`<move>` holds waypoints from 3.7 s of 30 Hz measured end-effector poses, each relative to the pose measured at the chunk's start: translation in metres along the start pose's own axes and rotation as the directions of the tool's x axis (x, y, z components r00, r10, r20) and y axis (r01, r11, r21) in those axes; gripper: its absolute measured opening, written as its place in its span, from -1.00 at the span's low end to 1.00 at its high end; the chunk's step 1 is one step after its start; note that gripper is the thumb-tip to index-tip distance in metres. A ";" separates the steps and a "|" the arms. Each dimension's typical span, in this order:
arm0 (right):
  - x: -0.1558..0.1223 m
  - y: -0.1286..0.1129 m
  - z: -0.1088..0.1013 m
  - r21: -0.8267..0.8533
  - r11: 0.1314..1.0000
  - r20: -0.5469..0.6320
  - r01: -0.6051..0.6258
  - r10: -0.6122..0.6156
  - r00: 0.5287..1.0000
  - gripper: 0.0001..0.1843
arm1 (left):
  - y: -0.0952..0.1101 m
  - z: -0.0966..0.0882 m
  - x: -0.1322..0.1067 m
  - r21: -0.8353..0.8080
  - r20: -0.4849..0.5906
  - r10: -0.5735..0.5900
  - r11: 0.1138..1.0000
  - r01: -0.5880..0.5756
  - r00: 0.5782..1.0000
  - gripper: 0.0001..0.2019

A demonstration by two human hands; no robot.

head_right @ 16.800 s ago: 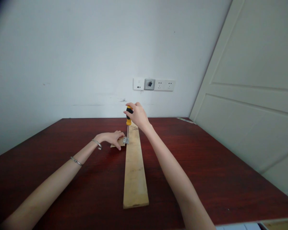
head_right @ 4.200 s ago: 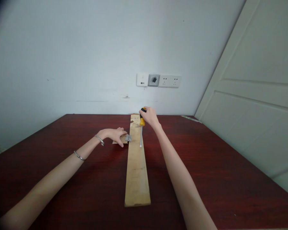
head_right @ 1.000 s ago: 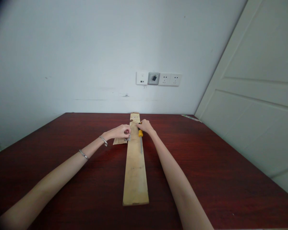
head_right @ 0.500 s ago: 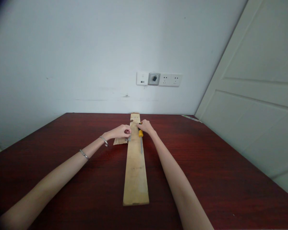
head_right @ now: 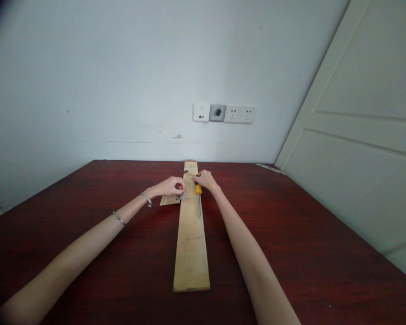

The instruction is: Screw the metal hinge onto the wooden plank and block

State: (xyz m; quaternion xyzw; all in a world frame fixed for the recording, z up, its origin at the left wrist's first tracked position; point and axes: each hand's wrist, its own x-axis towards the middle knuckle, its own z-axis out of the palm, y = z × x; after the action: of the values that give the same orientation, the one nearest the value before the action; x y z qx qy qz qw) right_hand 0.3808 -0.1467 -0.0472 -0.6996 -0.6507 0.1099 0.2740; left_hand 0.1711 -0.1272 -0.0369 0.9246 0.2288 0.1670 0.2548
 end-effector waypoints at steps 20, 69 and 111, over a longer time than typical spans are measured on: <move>0.003 0.003 0.001 -0.015 1.000 0.008 0.020 -0.020 1.000 -0.67 | -0.001 0.002 0.000 -0.047 -0.001 -0.014 0.999 0.014 1.000 -0.93; 0.000 -0.001 -0.001 -0.007 1.000 0.007 -0.013 0.013 1.000 -0.68 | -0.007 -0.002 0.001 -0.026 0.001 -0.030 0.999 0.030 1.000 -0.86; -0.001 -0.001 -0.002 0.020 1.000 0.014 -0.015 0.015 1.000 -0.67 | -0.011 0.002 0.004 -0.233 -0.028 -0.046 0.972 0.038 0.999 -0.84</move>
State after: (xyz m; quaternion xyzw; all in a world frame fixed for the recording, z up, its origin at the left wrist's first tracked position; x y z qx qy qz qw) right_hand 0.3809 -0.1486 -0.0455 -0.7007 -0.6463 0.1233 0.2757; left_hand 0.1718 -0.1173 -0.0438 0.8805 0.2312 0.2027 0.3609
